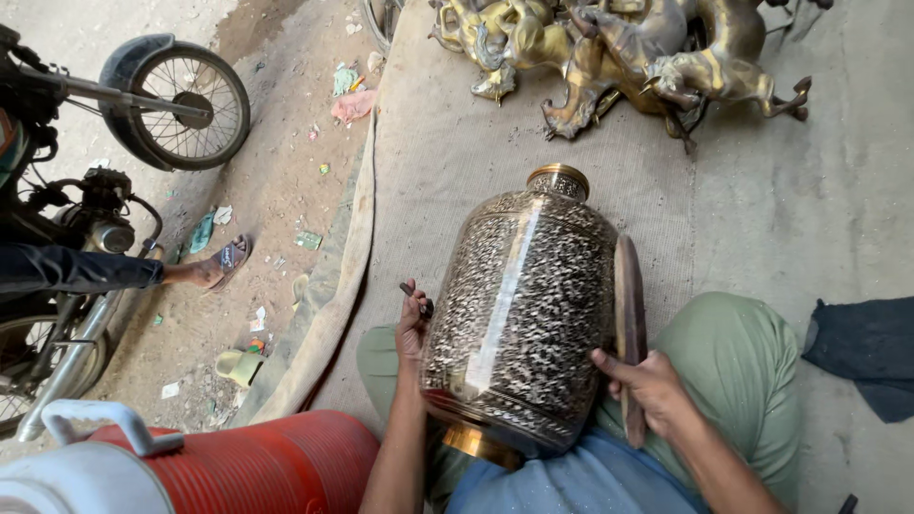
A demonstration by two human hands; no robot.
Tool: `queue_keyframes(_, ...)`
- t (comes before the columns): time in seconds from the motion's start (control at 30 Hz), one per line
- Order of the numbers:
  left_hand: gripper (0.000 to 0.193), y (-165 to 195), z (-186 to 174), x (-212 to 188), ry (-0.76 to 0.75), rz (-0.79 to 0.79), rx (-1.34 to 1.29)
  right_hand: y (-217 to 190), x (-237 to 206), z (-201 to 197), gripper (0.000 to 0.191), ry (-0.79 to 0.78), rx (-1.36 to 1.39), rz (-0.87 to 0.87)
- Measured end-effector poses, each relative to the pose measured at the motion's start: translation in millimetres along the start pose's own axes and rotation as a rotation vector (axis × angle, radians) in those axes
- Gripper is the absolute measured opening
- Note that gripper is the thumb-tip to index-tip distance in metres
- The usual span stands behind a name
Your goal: The person sits on a mat and uses a chisel and hammer to engrave a decorative pattern onto a large metal vase. They repeatedly strike the chisel to create fine details on the vase's surface.
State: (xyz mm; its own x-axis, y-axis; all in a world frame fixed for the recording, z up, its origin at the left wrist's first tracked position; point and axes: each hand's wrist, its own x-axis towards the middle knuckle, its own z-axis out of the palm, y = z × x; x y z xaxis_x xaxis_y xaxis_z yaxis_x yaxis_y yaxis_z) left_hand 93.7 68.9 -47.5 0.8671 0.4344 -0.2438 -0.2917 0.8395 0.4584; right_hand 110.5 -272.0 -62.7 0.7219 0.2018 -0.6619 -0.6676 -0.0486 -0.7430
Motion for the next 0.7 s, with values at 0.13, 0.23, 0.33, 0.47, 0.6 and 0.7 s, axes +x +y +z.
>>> queue_keyframes(0.13, 0.062, 10.7, 16.3, 9.5, -0.103, -0.003, 0.038, -6.7, 0.2, -0.1, 0.033, -0.221, 0.438, 0.186)
queue_keyframes(0.23, 0.062, 17.3, 19.4, 12.7, -0.155, -0.02, 0.103, -2.9, -1.6, 16.8, 0.029, -0.305, 0.683, 0.413)
queue_keyframes(0.33, 0.06, 22.4, 22.4, 24.5, -0.115, -0.034, 0.259, -0.5, -4.0, 30.0, 0.027, -0.277, 0.702, 0.468)
queue_keyframes(0.47, 0.058, 30.5, 16.3, 14.2, 0.078, 0.085, 0.358, 2.6, -4.2, 29.8, 0.022, -0.242, 0.683, 0.372)
queue_keyframes(0.6, 0.062, 44.8, 7.2, -53.1, 0.106, 0.175, 0.541, 7.2, -8.5, 21.0, 0.027, 0.096, 0.368, 0.061)
queue_keyframes(0.7, 0.062, 34.9, 13.2, -116.9, 0.112, 0.142, 0.678, 2.9, -17.1, 10.6, 0.035, 0.107, 0.302, -0.121)
